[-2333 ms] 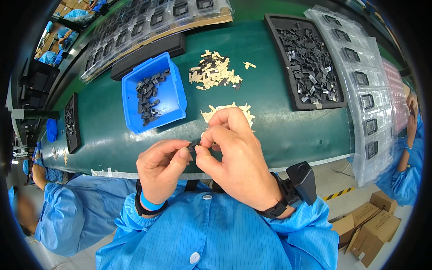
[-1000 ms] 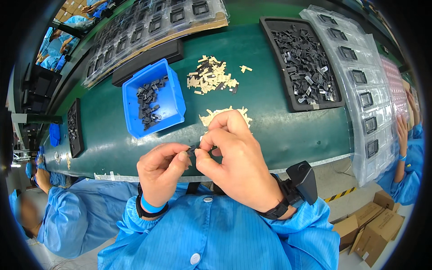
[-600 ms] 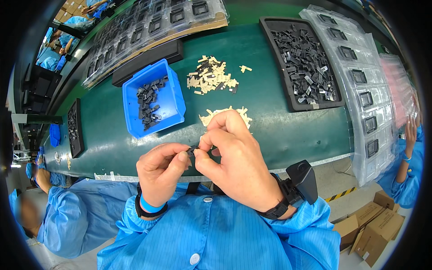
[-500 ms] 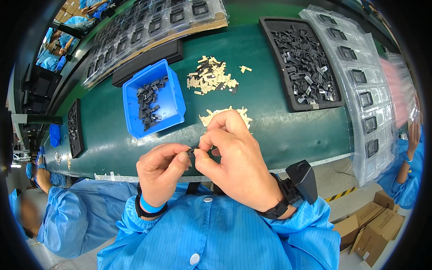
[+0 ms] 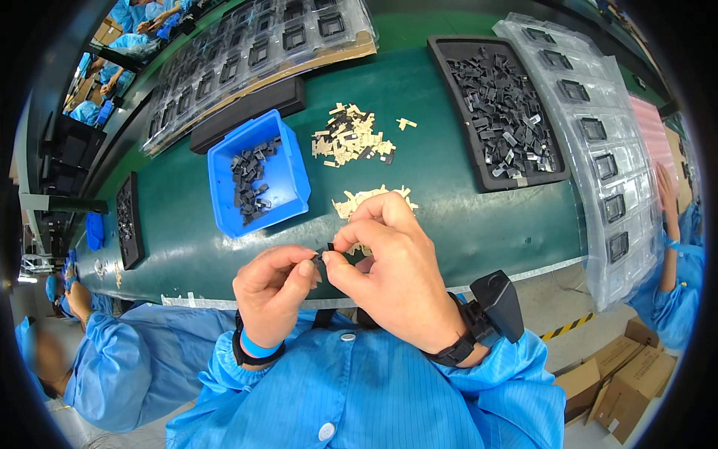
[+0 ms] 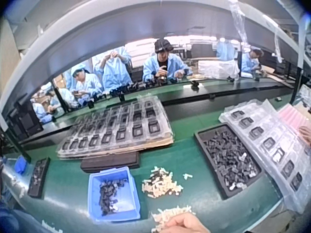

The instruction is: Assembling small plastic and metal components at a factory workbench.

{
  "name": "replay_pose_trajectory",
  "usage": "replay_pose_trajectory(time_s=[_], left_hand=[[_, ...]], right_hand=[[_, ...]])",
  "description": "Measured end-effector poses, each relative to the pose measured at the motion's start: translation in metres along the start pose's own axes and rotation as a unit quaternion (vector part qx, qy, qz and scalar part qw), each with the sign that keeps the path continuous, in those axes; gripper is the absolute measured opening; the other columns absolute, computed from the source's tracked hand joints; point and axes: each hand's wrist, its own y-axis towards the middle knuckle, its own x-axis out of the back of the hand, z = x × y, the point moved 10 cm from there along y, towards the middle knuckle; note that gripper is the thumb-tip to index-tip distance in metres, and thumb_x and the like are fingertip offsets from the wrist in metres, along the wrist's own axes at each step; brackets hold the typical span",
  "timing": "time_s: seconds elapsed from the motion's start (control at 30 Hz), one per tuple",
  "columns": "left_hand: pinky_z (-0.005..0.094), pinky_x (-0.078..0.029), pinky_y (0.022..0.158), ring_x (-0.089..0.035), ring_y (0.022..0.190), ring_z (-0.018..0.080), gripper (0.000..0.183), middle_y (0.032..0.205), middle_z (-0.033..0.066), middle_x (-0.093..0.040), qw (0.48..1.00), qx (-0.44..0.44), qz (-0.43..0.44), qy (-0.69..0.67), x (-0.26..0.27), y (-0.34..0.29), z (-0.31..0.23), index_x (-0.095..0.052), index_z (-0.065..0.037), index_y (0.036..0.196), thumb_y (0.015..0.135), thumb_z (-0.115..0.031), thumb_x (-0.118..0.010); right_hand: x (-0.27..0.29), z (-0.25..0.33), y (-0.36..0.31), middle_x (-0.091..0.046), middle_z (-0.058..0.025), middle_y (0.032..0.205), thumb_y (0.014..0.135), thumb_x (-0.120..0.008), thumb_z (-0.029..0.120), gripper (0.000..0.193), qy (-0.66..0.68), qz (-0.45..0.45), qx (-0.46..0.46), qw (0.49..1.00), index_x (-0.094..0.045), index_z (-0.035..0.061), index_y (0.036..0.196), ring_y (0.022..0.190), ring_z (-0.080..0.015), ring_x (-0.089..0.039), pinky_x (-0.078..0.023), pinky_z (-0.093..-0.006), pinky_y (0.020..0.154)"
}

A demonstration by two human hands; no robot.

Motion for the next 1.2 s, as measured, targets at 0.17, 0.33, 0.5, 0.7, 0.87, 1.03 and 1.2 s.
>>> replay_pose_trajectory(time_s=[0.17,0.33,0.5,0.7,0.87,1.03,1.2], left_hand=[[0.0230,-0.049,0.061,-0.060,0.071,0.0114,0.011,0.083,0.0090,-0.062,0.999,-0.041,0.001,0.019,-0.002,0.000,-0.006,-0.061,0.006,0.095,0.085,0.002,-0.058],[0.0233,-0.049,0.061,-0.060,0.070,0.0117,0.012,0.080,0.0080,-0.062,1.000,0.004,0.003,0.003,-0.001,0.002,-0.002,-0.061,0.004,0.097,0.086,-0.001,-0.057],[0.0247,-0.049,0.060,-0.059,0.067,0.0122,0.013,0.077,0.0071,-0.062,0.989,0.079,0.014,-0.121,-0.003,0.002,0.013,-0.060,0.003,0.098,0.088,-0.004,-0.057],[0.0216,-0.047,0.064,-0.057,0.072,0.0085,0.015,0.083,0.0050,-0.062,0.979,0.072,0.034,-0.185,-0.006,0.001,0.015,-0.060,0.002,0.102,0.088,-0.003,-0.057],[0.0218,-0.045,0.063,-0.052,0.071,0.0073,0.014,0.085,0.0042,-0.062,0.964,0.093,0.066,-0.241,-0.010,0.002,0.020,-0.060,0.001,0.101,0.090,-0.006,-0.056],[0.0227,-0.043,0.063,-0.051,0.071,0.0085,0.014,0.088,0.0047,-0.061,0.914,0.118,0.078,-0.380,-0.020,0.000,0.025,-0.059,-0.001,0.102,0.092,-0.009,-0.053],[0.0233,-0.042,0.063,-0.051,0.071,0.0097,0.016,0.087,0.0043,-0.060,0.883,0.158,0.043,-0.441,-0.024,-0.003,0.032,-0.059,-0.003,0.103,0.094,-0.012,-0.050]], right_hand=[[0.001,-0.002,0.000,-0.050,-0.0093,0.098,0.073,-0.069,0.006,0.016,0.005,-0.021,0.008,1.000,-0.063,-0.0011,0.086,0.077,-0.0161,-0.057,-0.052,-0.0240,0.055],[0.001,-0.011,0.002,-0.051,-0.0112,0.099,0.076,-0.068,0.005,0.026,0.099,-0.016,-0.018,0.995,-0.060,-0.0055,0.099,0.074,-0.0166,-0.063,-0.052,-0.0243,0.056],[-0.016,-0.028,0.001,-0.050,-0.0067,0.102,0.083,-0.064,0.011,0.022,0.258,0.113,-0.156,0.947,-0.061,-0.0064,0.096,0.075,-0.0120,-0.061,-0.052,-0.0226,0.058],[-0.032,-0.031,-0.002,-0.056,-0.0039,0.090,0.085,-0.064,0.018,0.022,0.277,0.166,-0.203,0.924,-0.061,-0.0031,0.094,0.075,-0.0084,-0.058,-0.053,-0.0227,0.060],[-0.043,-0.038,-0.007,-0.058,-0.0039,0.086,0.088,-0.062,0.019,0.021,0.377,0.201,-0.241,0.871,-0.060,-0.0006,0.095,0.073,-0.0086,-0.059,-0.054,-0.0240,0.062],[-0.056,-0.032,-0.015,-0.054,-0.0036,0.087,0.091,-0.055,0.019,0.019,0.473,0.251,-0.261,0.804,-0.058,-0.0004,0.092,0.078,-0.0105,-0.058,-0.057,-0.0271,0.061],[-0.049,-0.021,-0.005,-0.056,-0.0051,0.088,0.092,-0.055,0.018,0.019,0.463,0.191,-0.226,0.836,-0.058,-0.0009,0.093,0.075,-0.0104,-0.058,-0.055,-0.0252,0.059]])
